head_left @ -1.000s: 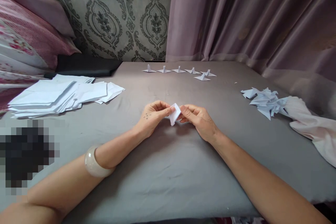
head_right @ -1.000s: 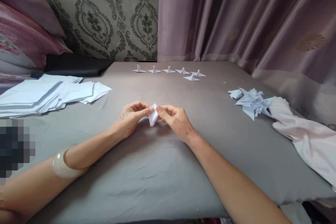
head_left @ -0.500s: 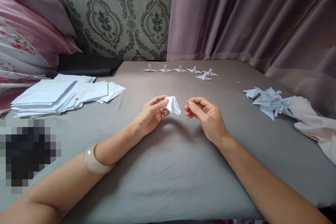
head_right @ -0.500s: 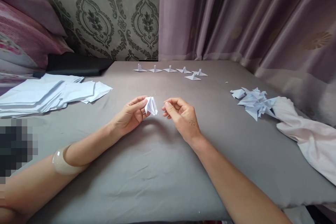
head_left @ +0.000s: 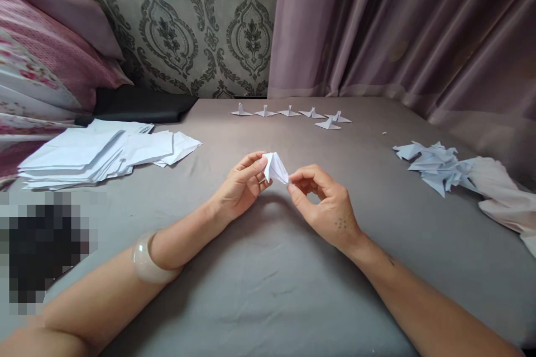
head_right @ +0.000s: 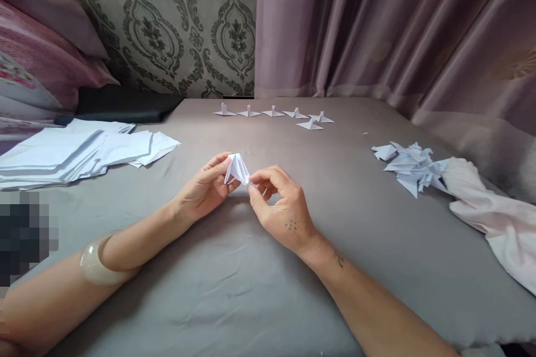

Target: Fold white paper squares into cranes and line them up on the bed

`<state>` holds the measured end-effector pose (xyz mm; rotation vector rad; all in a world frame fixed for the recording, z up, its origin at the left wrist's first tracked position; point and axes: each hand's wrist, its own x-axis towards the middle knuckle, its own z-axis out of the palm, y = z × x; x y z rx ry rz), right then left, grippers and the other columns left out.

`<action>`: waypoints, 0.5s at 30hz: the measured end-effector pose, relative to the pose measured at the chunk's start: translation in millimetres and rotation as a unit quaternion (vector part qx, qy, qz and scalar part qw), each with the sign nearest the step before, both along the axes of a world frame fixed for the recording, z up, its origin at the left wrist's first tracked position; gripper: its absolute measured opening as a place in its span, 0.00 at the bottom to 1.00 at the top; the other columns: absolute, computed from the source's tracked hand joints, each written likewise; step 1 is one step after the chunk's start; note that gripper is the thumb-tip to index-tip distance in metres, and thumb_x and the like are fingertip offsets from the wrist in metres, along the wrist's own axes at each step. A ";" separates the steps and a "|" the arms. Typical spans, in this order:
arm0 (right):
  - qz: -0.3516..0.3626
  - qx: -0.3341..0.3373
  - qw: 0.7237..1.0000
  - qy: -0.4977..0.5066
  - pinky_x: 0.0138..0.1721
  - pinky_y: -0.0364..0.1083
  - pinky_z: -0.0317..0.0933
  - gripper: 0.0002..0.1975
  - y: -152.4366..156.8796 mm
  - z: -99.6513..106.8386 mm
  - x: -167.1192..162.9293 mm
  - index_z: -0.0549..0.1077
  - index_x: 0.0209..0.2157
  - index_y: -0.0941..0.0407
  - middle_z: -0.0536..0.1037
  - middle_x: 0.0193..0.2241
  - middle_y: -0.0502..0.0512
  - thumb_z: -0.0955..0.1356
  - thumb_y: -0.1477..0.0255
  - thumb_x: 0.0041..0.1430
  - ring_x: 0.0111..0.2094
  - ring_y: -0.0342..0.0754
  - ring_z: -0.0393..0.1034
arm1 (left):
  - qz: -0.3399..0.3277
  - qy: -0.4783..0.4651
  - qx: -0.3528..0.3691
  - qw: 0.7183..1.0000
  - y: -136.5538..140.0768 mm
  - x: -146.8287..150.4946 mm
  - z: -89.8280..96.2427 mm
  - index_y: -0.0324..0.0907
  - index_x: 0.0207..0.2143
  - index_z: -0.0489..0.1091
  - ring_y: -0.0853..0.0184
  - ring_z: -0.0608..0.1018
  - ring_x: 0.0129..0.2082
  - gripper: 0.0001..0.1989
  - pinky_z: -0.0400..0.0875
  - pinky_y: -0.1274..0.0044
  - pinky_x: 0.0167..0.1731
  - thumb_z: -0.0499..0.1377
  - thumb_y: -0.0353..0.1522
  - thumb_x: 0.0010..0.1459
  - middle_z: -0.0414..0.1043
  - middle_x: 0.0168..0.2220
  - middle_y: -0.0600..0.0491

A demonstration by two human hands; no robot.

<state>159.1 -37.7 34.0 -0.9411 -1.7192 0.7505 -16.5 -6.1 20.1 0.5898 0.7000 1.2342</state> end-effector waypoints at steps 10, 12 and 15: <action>-0.035 0.006 0.999 -0.023 0.34 0.45 0.67 0.04 -1.4 -0.5 -0.5 0.72 0.36 0.53 0.74 0.33 0.52 0.66 0.71 0.59 0.30 0.43 0.69 | 0.007 -0.014 0.019 1.000 -0.6 0.6 0.7 0.45 0.33 0.72 0.75 0.75 0.32 0.09 0.71 0.81 0.35 0.68 0.29 0.49 0.74 0.34 0.60; -0.045 -0.023 0.999 -0.016 0.32 0.45 0.67 0.05 -1.3 -0.8 0.3 0.73 0.36 0.53 0.75 0.32 0.52 0.66 0.70 0.59 0.29 0.43 0.69 | 0.011 -0.008 0.032 0.999 -0.8 0.9 0.4 0.45 0.32 0.72 0.75 0.75 0.33 0.09 0.71 0.81 0.35 0.68 0.29 0.49 0.73 0.34 0.60; -0.058 -0.094 0.994 0.014 0.28 0.44 0.66 0.07 0.4 -1.1 0.7 0.74 0.36 0.54 0.77 0.30 0.52 0.67 0.67 0.58 0.27 0.43 0.69 | 0.020 0.013 0.050 0.998 -1.6 1.7 0.1 0.45 0.32 0.72 0.74 0.75 0.34 0.08 0.72 0.78 0.38 0.68 0.30 0.48 0.73 0.34 0.60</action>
